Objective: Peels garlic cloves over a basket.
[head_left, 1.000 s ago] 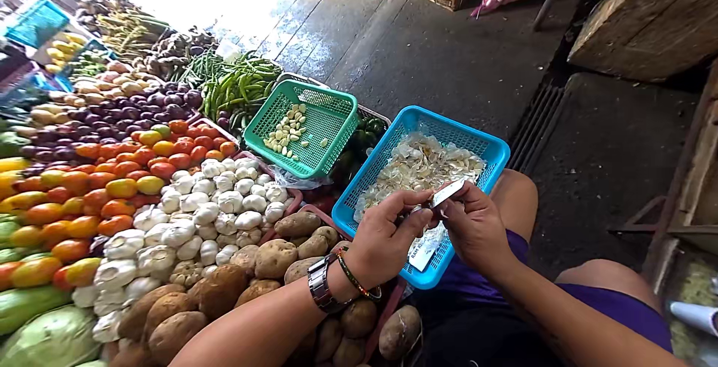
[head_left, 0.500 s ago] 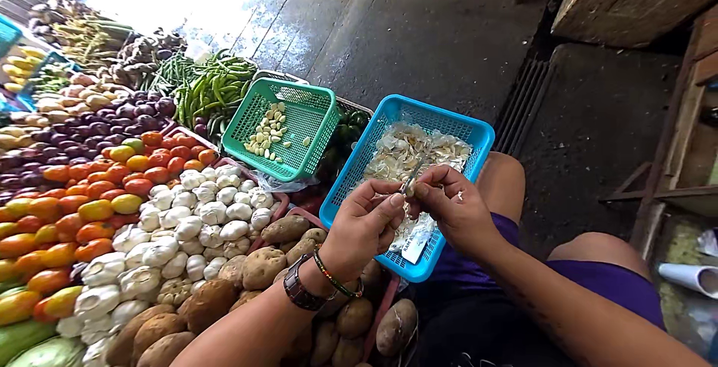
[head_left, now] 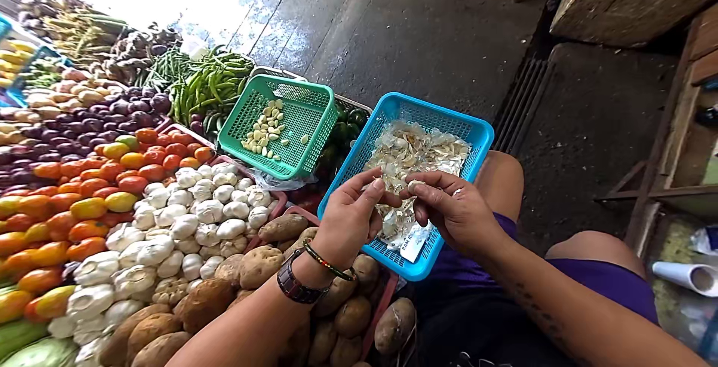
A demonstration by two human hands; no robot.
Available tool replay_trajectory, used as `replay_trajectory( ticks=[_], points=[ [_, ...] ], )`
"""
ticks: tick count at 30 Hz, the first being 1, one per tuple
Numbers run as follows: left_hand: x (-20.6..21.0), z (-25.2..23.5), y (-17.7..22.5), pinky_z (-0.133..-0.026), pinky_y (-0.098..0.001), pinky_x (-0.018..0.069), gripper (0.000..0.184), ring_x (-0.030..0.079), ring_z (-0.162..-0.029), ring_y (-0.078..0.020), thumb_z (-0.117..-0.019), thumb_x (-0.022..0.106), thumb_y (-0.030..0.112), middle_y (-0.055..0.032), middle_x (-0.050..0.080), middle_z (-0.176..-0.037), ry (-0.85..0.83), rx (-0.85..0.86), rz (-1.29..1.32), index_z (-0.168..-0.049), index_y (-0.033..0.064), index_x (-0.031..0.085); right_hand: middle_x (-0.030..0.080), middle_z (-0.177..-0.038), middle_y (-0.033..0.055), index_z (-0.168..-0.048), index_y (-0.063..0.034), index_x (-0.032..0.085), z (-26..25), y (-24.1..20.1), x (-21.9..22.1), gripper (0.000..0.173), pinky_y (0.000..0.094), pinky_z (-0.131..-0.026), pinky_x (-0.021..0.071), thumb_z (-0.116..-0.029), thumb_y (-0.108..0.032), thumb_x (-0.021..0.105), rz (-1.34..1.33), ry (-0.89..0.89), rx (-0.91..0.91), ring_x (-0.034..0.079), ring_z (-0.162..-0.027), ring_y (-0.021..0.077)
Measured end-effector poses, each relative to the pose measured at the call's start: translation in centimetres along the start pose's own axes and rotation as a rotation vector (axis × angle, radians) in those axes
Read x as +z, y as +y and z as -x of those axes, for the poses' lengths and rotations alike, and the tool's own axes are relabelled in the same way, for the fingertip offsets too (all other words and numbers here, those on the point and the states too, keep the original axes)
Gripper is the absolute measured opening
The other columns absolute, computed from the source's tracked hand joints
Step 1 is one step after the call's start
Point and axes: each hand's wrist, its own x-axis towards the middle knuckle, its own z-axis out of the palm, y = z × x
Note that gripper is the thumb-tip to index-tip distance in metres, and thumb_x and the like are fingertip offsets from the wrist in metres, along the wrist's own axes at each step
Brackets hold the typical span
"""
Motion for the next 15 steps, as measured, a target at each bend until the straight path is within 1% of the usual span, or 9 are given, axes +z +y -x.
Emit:
replay_trajectory(
  ticks=[1, 2, 4, 6, 8, 9, 11, 13, 15],
  points=[
    [0.0, 0.0, -0.1, -0.043, -0.0173, 0.0391, 0.036, 0.049, -0.046, -0.0053, -0.1103, 0.045, 0.019, -0.0122, 0.074, -0.092, -0.012, -0.001, -0.050, -0.143, 0.0082, 0.055, 0.072, -0.095, 0.0144, -0.115, 0.0021, 0.069, 0.0, -0.2, 0.0, 0.019, 0.0229, -0.063, 0.0554, -0.1027, -0.006, 0.056, -0.005, 0.009, 0.034, 0.062, -0.063, 0.0099],
    [0.0, -0.1, -0.3, -0.043, -0.0172, 0.0396, 0.034, 0.050, -0.046, -0.0052, -0.1099, 0.046, 0.018, -0.0113, 0.075, -0.092, -0.015, 0.010, -0.090, -0.139, 0.0059, 0.058, 0.072, -0.096, 0.0143, -0.118, 0.0022, 0.068, -0.1, -0.3, -0.1, 0.021, 0.0228, -0.064, 0.0555, -0.1032, -0.006, 0.055, -0.003, 0.012, 0.057, 0.062, -0.064, 0.0099],
    [-0.1, -0.1, -0.7, -0.044, -0.0170, 0.0391, 0.024, 0.051, -0.047, -0.0046, -0.1090, 0.049, 0.018, -0.0095, 0.075, -0.090, -0.018, 0.049, -0.156, -0.124, 0.0041, 0.062, 0.072, -0.098, 0.0143, -0.125, 0.0010, 0.067, -0.1, -0.3, -0.4, 0.026, 0.0235, -0.066, 0.0562, -0.1024, -0.004, 0.056, 0.029, 0.013, 0.055, 0.063, -0.066, 0.0109],
    [-0.1, 0.0, -0.9, -0.044, -0.0170, 0.0382, 0.016, 0.051, -0.047, -0.0042, -0.1078, 0.052, 0.017, -0.0088, 0.074, -0.086, -0.017, 0.079, -0.174, -0.115, 0.0040, 0.058, 0.071, -0.094, 0.0133, -0.132, -0.0036, 0.063, -0.2, -0.2, -0.6, 0.033, 0.0232, -0.063, 0.0563, -0.0995, -0.003, 0.061, 0.096, 0.023, 0.004, 0.063, -0.064, 0.0114],
    [0.1, 0.2, -0.9, -0.043, -0.0164, 0.0373, 0.014, 0.050, -0.046, -0.0036, -0.1063, 0.055, 0.015, -0.0094, 0.073, -0.083, 0.000, 0.084, -0.129, -0.114, 0.0037, 0.055, 0.071, -0.090, 0.0115, -0.122, -0.0057, 0.061, -0.3, 0.0, -0.8, 0.027, 0.0229, -0.061, 0.0552, -0.0961, -0.004, 0.068, 0.131, 0.036, -0.039, 0.063, -0.062, 0.0111],
    [0.1, 0.2, -0.8, -0.043, -0.0158, 0.0371, 0.015, 0.050, -0.046, -0.0032, -0.1061, 0.054, 0.014, -0.0099, 0.073, -0.082, -0.001, 0.093, -0.093, -0.117, 0.0038, 0.053, 0.071, -0.088, 0.0105, -0.113, -0.0058, 0.061, -0.3, 0.0, -0.8, 0.021, 0.0230, -0.061, 0.0553, -0.0946, -0.004, 0.070, 0.135, 0.040, -0.052, 0.063, -0.062, 0.0110],
    [-0.1, 0.2, -0.9, -0.044, -0.0148, 0.0381, 0.028, 0.050, -0.046, -0.0027, -0.1063, 0.052, 0.013, -0.0101, 0.072, -0.083, -0.050, 0.158, -0.052, -0.133, 0.0061, 0.048, 0.072, -0.087, 0.0103, -0.105, -0.0044, 0.065, -0.3, 0.2, -0.9, 0.013, 0.0231, -0.061, 0.0555, -0.0935, -0.005, 0.072, 0.140, 0.036, -0.079, 0.064, -0.063, 0.0109],
    [-0.4, 0.2, -1.2, -0.046, -0.0158, 0.0393, 0.041, 0.050, -0.049, -0.0026, -0.1058, 0.052, 0.014, -0.0072, 0.072, -0.085, -0.136, 0.270, -0.149, -0.146, 0.0099, 0.044, 0.072, -0.087, 0.0096, -0.105, -0.0038, 0.070, -0.3, 0.3, -1.1, 0.012, 0.0227, -0.061, 0.0549, -0.0942, -0.008, 0.072, 0.174, 0.035, -0.103, 0.063, -0.063, 0.0104],
    [-0.5, 0.2, -1.4, -0.051, -0.0174, 0.0445, 0.044, 0.054, -0.055, -0.0024, -0.1052, 0.055, 0.016, -0.0017, 0.073, -0.088, -0.187, 0.367, -0.319, -0.148, 0.0108, 0.049, 0.070, -0.084, 0.0068, -0.105, -0.0053, 0.073, -0.3, 0.3, -1.2, 0.012, 0.0226, -0.061, 0.0545, -0.0938, -0.010, 0.073, 0.224, 0.047, -0.131, 0.061, -0.063, 0.0096]
  ],
)
